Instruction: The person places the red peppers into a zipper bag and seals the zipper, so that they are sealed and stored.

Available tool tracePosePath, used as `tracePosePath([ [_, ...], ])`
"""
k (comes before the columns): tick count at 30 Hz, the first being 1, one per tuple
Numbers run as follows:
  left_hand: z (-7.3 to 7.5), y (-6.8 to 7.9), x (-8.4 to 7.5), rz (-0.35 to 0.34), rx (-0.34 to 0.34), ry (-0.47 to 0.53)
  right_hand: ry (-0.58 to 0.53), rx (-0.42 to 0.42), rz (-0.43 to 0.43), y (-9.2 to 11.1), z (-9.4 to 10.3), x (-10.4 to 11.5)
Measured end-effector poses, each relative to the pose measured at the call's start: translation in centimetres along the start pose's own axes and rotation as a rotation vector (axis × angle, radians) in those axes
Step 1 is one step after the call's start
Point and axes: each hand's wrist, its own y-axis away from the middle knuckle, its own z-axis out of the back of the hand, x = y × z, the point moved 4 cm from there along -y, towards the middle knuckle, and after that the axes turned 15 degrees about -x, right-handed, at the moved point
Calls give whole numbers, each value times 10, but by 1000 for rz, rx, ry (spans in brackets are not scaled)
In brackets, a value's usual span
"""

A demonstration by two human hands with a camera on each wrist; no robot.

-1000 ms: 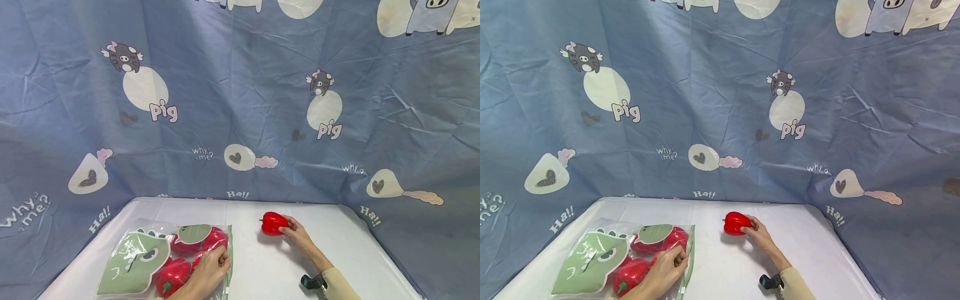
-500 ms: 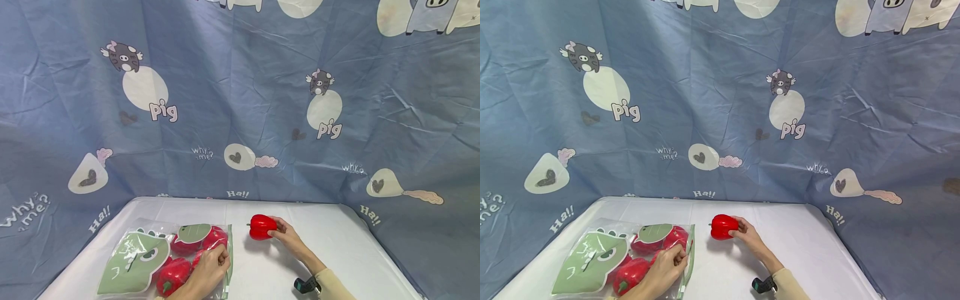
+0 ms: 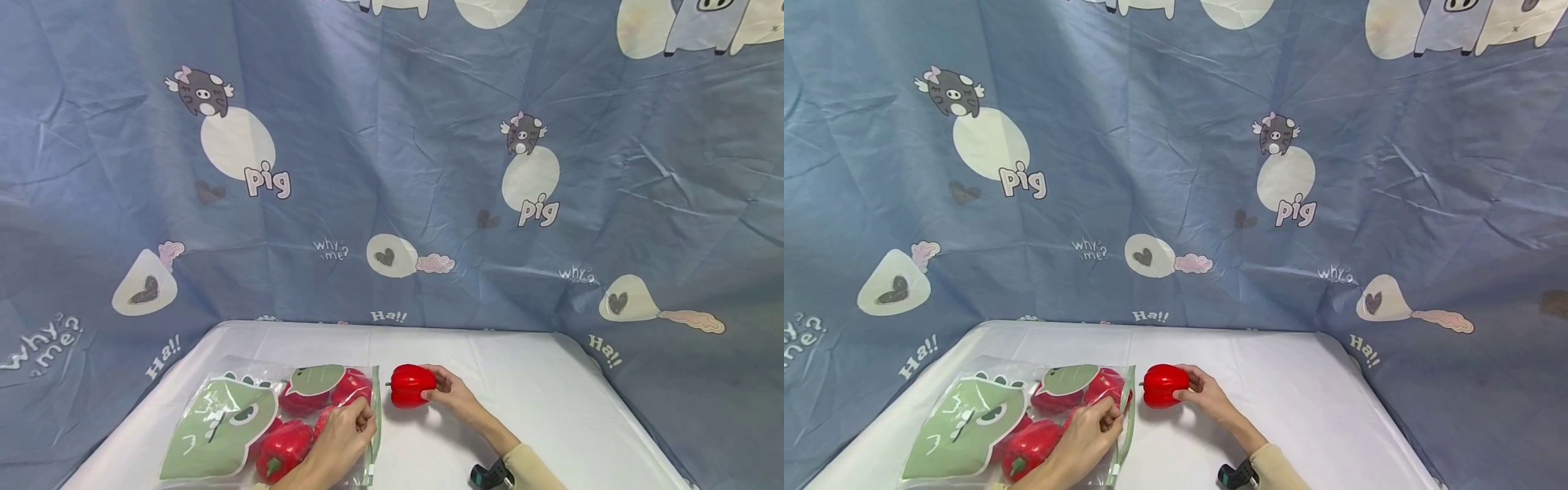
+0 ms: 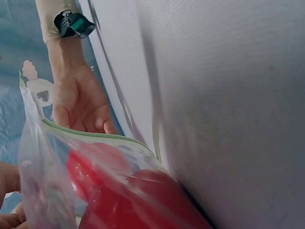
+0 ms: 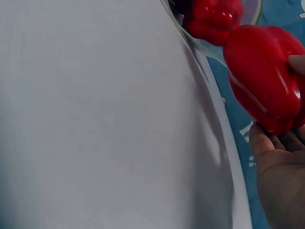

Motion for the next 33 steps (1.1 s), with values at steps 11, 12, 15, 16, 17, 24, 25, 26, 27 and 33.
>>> tracePosePath([
  [11,0,-1,-1,16,31,17,-7,50,4,6,-16,1],
  [12,0,-2,-1,17,34,20,-6,52,3,6,-17,1],
  [15,0,-3,-2,17,37,32,0,55,4,6,-20,1],
  [16,-1,-3,-2,19,38,34,2,59,3,6,-21,1],
  [17,-1,-3,-2,22,41,36,3,63,6,6,-22,2],
  [24,-1,-1,-1,57,69,15,8,96,19,10,-30,2],
  [25,-1,-1,-1,61,72,14,10,97,15,11,-31,3],
  [26,-1,-1,-1,66,75,13,14,96,10,12,-32,3],
  [27,-1,-1,-1,70,78,12,17,95,4,12,-34,4],
  [33,-2,0,0,70,86,21,19,100,-8,19,-42,15],
])
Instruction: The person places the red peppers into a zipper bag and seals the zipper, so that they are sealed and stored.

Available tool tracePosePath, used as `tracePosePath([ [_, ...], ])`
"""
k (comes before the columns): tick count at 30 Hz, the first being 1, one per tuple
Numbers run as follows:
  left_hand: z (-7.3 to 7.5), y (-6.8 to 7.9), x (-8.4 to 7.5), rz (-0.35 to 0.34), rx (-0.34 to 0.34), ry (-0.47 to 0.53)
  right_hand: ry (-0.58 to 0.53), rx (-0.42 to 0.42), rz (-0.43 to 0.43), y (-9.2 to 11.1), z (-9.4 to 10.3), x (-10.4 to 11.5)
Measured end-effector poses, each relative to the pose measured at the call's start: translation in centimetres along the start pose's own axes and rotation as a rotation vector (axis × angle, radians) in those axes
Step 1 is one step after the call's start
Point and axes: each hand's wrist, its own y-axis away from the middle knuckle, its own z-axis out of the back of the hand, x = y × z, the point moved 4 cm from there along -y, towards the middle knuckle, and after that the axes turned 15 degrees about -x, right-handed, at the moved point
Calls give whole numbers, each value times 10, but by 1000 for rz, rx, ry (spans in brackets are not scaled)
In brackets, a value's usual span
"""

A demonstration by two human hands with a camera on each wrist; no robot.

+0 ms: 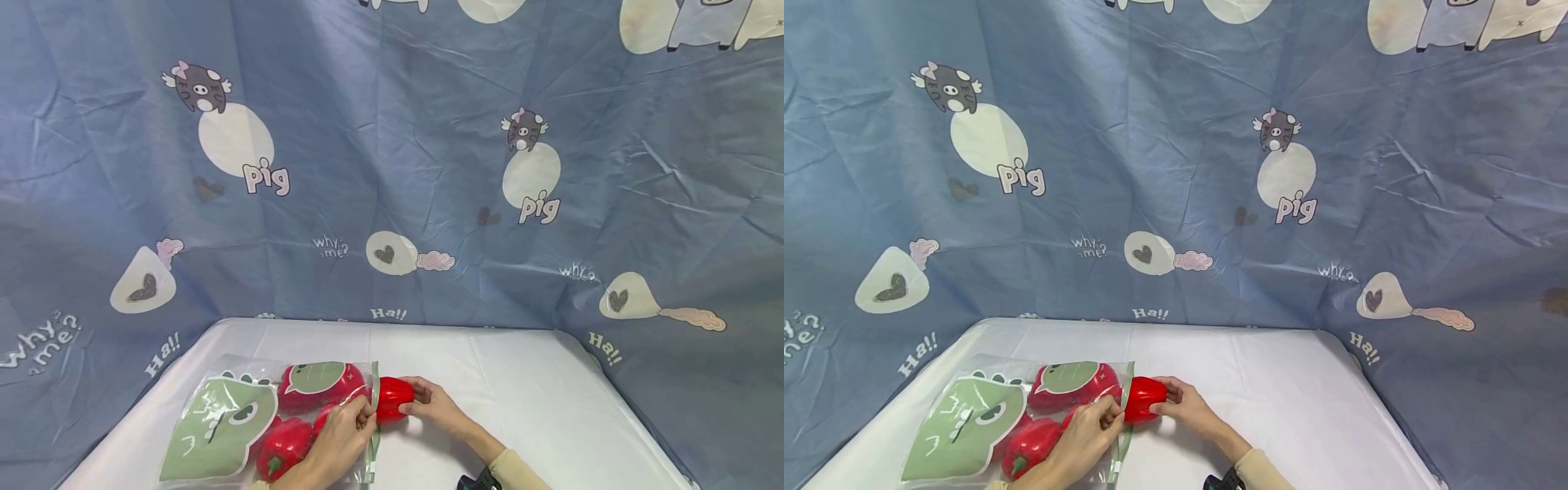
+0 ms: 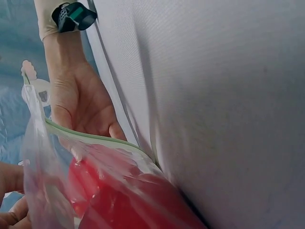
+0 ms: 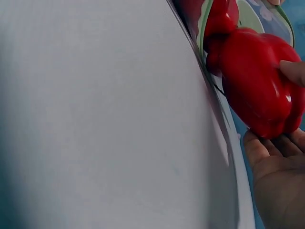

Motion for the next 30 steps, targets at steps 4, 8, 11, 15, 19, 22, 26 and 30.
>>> tracePosePath([
  [4,0,1,0,-25,-2,17,8,8,22,0,-3,1],
  [8,-1,1,0,-28,3,18,13,16,40,-3,-5,-4],
  [11,-1,1,0,-15,15,20,39,7,47,-3,-7,-2],
  [15,-1,0,0,-8,19,20,58,-8,56,-4,-10,-2],
  [19,-1,1,-1,-8,14,17,57,-7,65,-5,-14,-4],
  [22,-1,2,0,-1,15,24,39,5,60,-4,-17,-3],
  [26,-1,2,0,5,18,44,18,40,43,0,-20,1],
  [30,-1,1,1,8,23,56,15,68,61,4,-23,6],
])
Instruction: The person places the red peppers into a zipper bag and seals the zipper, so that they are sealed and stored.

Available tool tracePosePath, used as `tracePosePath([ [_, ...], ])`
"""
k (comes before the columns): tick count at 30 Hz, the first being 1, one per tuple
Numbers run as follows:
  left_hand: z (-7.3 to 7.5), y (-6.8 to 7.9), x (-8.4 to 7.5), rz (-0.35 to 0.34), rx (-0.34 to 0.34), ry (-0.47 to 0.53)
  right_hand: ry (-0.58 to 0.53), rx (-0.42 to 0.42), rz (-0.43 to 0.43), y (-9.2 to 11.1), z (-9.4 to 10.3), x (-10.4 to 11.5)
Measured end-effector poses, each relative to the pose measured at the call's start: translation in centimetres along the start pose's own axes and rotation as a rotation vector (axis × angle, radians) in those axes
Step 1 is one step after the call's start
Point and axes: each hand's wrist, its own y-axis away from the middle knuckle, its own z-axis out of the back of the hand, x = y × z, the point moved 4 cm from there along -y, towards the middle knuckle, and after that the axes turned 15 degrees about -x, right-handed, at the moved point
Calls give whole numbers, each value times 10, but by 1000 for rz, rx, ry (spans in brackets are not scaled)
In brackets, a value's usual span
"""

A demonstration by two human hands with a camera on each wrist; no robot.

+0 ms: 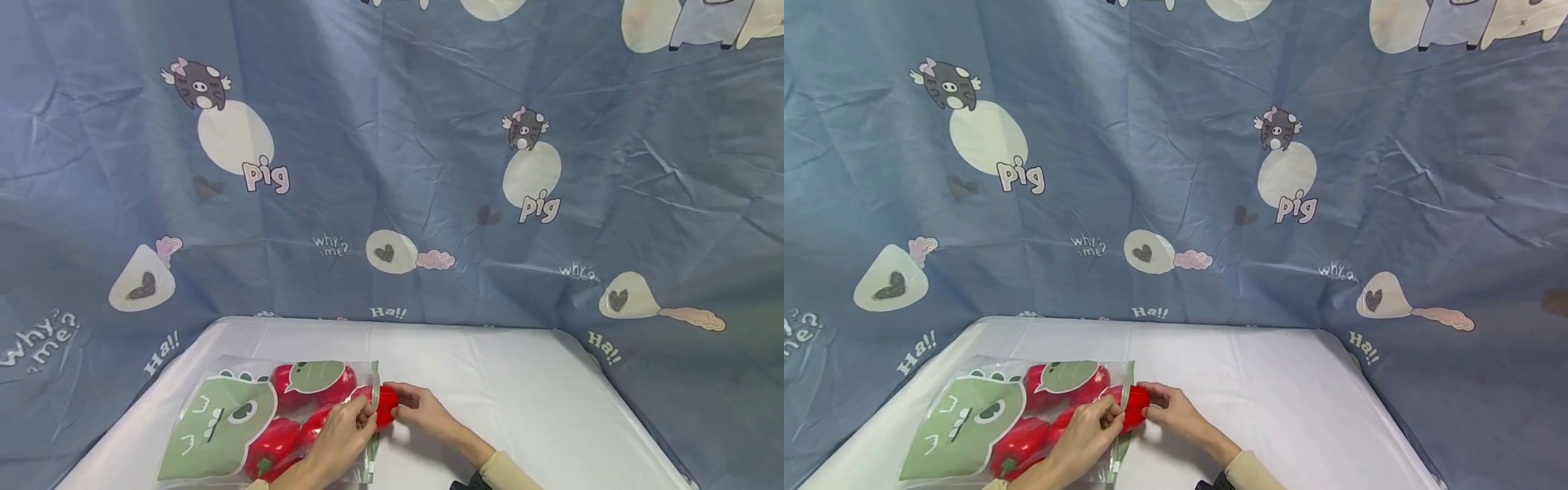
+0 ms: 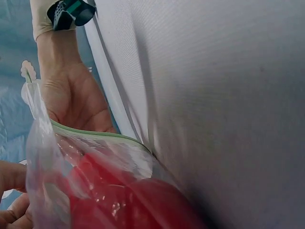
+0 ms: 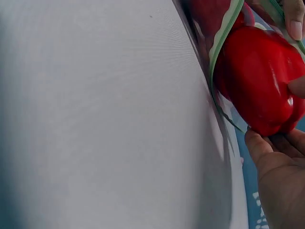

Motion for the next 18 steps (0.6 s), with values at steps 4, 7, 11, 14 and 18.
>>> tracePosePath([
  [4,0,0,0,-14,-10,-15,-23,1,31,0,-4,0],
  [7,1,0,-1,-32,-25,-19,-49,9,37,0,-8,-1],
  [11,1,0,-1,-41,-30,-6,-66,16,43,1,-14,1],
  [14,1,-1,-1,-38,-26,1,-59,5,57,1,-18,3],
  [18,1,-1,-2,-35,-30,-1,-63,-6,69,1,-22,3],
])
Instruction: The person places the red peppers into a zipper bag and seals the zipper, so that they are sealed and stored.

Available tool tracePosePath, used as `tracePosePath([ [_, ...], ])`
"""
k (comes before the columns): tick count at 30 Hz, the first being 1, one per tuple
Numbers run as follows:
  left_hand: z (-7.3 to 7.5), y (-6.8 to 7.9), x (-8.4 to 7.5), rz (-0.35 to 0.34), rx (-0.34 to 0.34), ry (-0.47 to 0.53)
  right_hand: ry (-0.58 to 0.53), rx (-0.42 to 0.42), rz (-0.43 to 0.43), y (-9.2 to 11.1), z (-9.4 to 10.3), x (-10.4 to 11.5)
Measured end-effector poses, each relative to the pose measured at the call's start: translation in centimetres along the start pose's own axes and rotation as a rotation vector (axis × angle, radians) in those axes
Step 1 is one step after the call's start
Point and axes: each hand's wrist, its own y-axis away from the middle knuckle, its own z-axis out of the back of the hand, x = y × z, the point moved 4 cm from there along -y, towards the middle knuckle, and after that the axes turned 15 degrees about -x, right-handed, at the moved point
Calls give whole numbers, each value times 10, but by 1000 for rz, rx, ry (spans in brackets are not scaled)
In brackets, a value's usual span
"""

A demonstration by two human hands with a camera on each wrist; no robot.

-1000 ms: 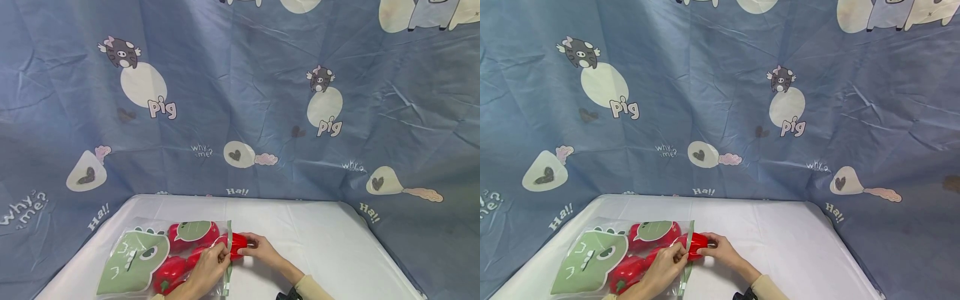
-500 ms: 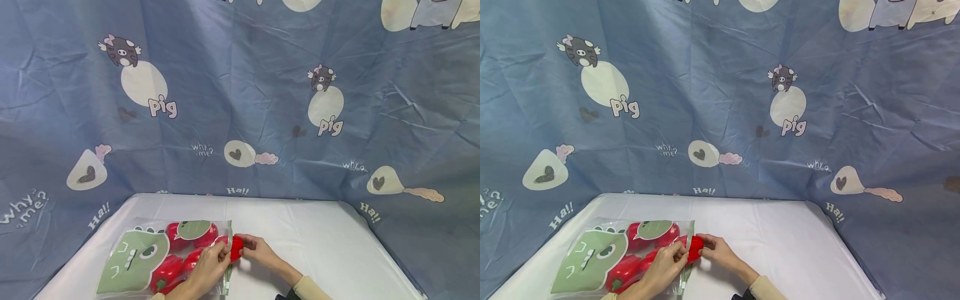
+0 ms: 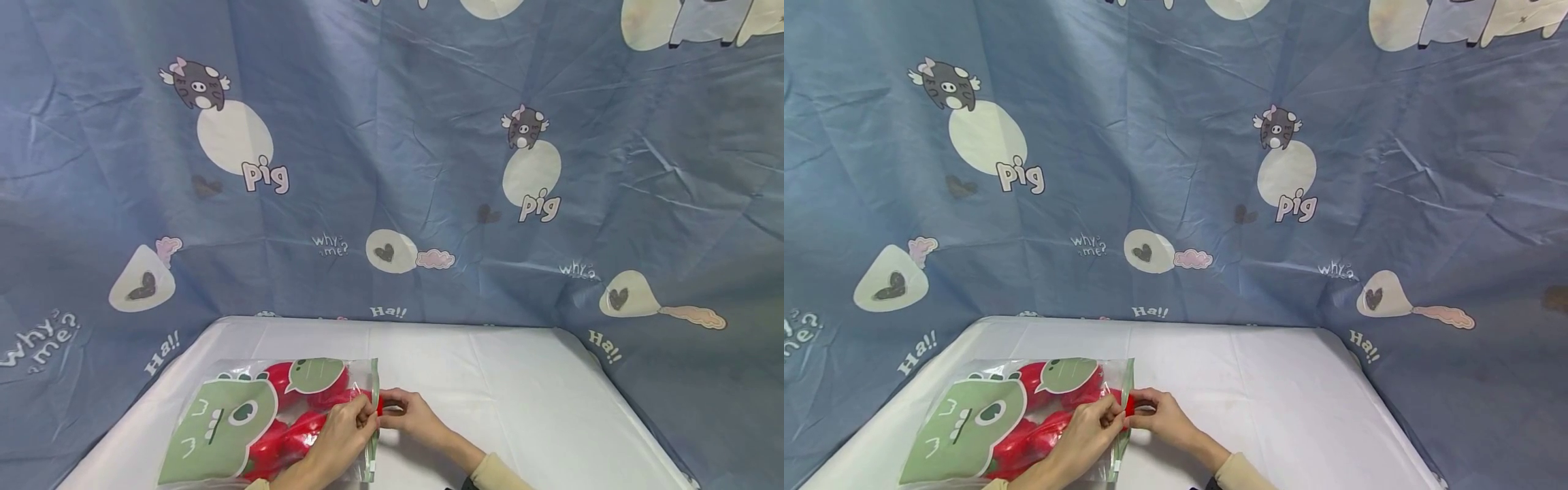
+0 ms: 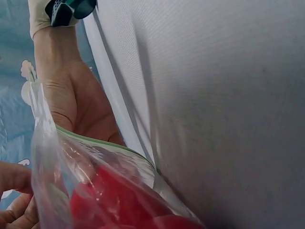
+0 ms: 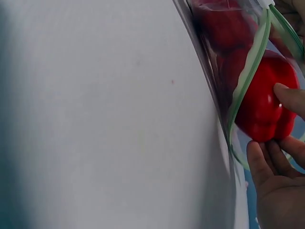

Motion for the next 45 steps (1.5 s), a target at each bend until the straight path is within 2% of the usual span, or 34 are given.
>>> tracePosePath([
  [6,0,1,-2,-52,-34,-7,-2,10,-18,1,-6,-1],
  [13,0,1,-1,-45,-39,-20,73,31,8,2,-9,-2],
  [30,0,1,-1,-60,-50,-25,64,56,-16,-1,-19,2],
  [36,0,1,-2,-27,-30,-28,96,44,-39,1,-15,0],
  [41,1,0,-3,-38,-43,-43,55,28,-37,3,-9,-1],
  [45,0,0,-2,-28,-27,-36,39,10,-41,4,-3,1],
])
